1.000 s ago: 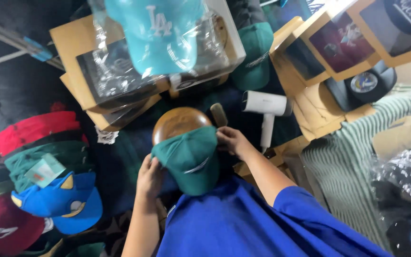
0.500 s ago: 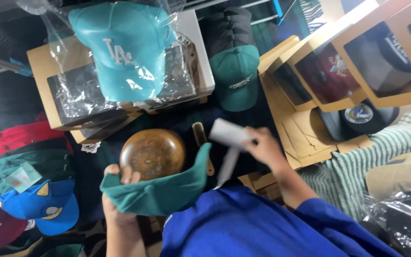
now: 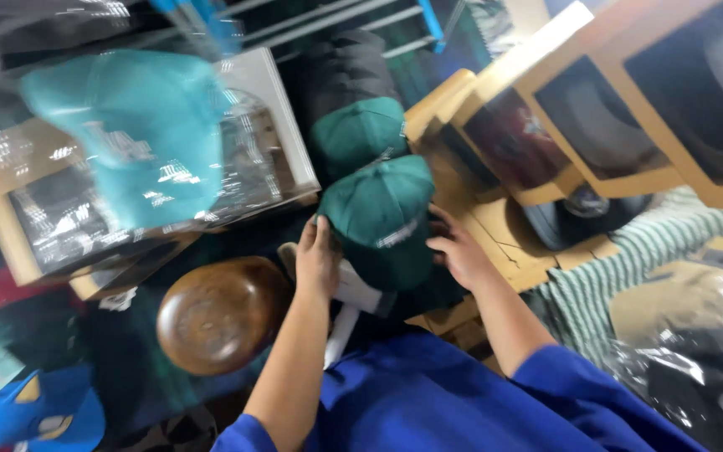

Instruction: Cleaning various baseball caps using a small brush and a hair dryer to remove dust and debris.

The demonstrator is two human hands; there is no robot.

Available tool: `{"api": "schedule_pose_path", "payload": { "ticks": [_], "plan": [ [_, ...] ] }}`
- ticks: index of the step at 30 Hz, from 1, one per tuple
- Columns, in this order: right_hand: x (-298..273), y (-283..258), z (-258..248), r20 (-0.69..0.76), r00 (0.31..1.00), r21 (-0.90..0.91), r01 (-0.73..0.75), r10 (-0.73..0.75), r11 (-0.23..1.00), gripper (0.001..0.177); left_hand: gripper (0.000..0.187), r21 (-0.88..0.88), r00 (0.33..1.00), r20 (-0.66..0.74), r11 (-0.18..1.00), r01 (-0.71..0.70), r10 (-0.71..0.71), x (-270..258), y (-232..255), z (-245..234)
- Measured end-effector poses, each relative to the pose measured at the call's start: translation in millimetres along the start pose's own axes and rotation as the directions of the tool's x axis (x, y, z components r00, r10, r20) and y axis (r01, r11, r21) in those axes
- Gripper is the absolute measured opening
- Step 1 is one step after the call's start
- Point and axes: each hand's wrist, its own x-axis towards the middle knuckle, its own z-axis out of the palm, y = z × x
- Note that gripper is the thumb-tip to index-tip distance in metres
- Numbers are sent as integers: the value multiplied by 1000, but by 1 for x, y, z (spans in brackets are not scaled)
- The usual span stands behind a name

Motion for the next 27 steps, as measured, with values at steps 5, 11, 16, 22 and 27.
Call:
{"api": "schedule_pose_path", "payload": {
  "ticks": [5,11,16,22,27],
  "plan": [
    [36,-18,10,-148,986,-652,-43,-71,757,78,72,436,999,31,900,25,-43,6,7,50],
    [98,-32,22,28,995,-804,78,-92,589,71,87,731,999,-36,682,18,12,74,-14,28],
    [100,-10,6,74,987,-847,137,-141,514,62,93,813,998,15,582,22,-59,61,-24,35],
    [29,49,-58,-268,943,-239,136,-200,961,39,77,799,995,68,601,-12,-70,38,-28,40],
    [-5,133,-184,-503,862,511,351,-58,785,36,59,748,985,124,664,-13,-121,-11,-14,72]
  ]
}}
